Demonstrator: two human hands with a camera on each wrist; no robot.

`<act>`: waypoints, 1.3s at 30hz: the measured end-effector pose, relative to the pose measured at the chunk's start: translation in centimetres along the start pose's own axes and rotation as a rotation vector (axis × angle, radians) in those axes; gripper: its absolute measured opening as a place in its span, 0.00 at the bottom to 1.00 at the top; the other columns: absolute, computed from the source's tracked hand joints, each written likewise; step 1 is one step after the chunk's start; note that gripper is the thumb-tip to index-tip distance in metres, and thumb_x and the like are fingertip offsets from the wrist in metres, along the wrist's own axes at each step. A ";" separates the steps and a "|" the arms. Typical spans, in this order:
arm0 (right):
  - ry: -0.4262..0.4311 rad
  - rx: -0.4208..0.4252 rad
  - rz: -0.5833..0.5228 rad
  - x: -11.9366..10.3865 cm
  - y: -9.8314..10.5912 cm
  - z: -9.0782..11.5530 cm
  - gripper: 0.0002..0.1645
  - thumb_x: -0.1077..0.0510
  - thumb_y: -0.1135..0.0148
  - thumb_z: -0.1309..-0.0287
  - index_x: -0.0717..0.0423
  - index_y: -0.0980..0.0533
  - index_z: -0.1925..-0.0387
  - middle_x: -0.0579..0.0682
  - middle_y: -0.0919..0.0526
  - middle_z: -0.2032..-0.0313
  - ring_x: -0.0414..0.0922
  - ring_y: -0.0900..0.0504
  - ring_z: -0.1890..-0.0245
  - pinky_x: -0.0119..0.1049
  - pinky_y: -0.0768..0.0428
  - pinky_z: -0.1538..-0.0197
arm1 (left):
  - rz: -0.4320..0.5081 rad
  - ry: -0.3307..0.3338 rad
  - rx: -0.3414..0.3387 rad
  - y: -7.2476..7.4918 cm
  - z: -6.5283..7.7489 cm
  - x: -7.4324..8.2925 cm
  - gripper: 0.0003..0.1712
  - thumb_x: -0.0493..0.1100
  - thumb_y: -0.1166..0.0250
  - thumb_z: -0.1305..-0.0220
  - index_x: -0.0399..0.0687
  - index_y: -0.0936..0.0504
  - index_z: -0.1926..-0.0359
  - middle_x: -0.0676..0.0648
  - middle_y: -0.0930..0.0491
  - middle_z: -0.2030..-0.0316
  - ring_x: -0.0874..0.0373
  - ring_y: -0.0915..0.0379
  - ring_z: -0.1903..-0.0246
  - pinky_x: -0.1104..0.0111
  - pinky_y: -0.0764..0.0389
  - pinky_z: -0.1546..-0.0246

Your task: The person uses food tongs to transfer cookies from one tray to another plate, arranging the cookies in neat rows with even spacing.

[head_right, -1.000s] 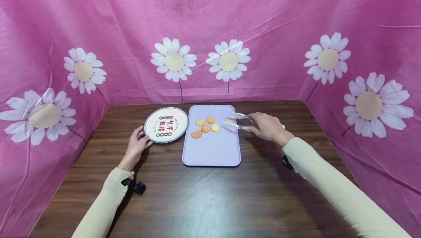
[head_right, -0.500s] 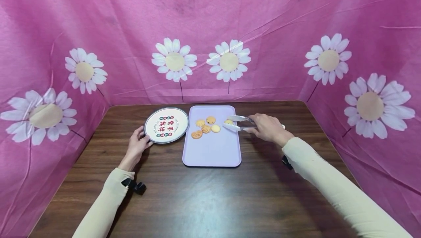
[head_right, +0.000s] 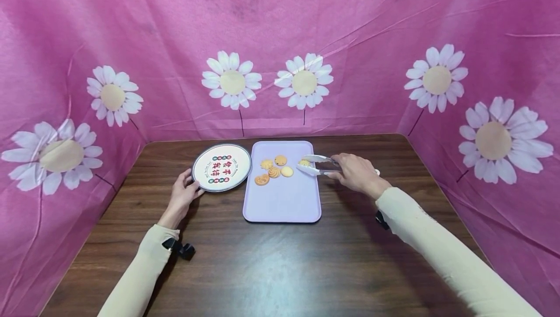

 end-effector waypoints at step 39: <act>0.149 0.114 -0.089 -8.9 -1.2 -5.9 0.32 0.43 0.31 0.33 0.53 0.24 0.33 0.56 0.14 0.42 0.56 0.14 0.46 0.59 0.10 0.53 | 0.029 0.001 -0.028 0.0 -0.3 -0.1 0.39 0.26 0.54 0.24 0.40 0.55 0.17 0.30 0.45 0.23 0.41 0.36 0.32 0.82 0.13 0.54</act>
Point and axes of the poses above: each hand's wrist, its own z-axis away from the middle knuckle, its own y-axis out of the back of the hand, x = y × z, the point moved 8 cm from there along -z, towards the middle knuckle
